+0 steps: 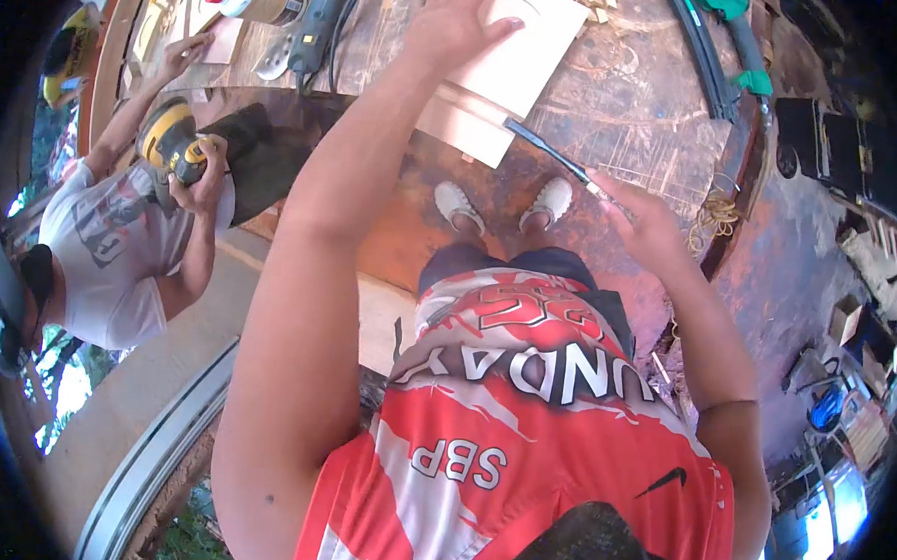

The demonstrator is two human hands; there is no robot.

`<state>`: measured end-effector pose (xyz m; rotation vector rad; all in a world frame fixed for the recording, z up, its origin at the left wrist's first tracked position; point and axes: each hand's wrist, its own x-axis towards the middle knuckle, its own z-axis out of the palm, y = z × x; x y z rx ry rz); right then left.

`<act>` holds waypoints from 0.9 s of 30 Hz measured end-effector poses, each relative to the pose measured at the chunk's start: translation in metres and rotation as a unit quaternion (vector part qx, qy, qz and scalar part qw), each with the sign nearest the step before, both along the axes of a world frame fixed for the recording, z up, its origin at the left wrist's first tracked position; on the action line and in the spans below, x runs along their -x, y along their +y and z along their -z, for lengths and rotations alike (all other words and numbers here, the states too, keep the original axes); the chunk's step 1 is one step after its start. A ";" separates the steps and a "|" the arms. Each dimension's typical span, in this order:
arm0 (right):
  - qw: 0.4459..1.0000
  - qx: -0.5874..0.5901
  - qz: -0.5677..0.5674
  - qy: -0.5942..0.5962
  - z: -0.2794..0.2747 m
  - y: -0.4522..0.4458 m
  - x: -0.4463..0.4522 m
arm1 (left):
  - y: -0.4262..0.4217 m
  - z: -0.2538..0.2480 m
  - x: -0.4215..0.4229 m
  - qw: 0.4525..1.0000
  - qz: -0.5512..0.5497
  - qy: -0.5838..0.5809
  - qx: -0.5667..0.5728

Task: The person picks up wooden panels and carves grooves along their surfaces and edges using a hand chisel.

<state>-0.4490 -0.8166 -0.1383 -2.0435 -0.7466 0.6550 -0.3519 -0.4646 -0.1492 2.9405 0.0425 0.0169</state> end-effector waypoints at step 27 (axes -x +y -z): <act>0.990 0.067 -0.096 -0.085 0.021 0.002 -0.013 | -0.010 -0.007 0.013 0.998 -0.054 0.034 0.017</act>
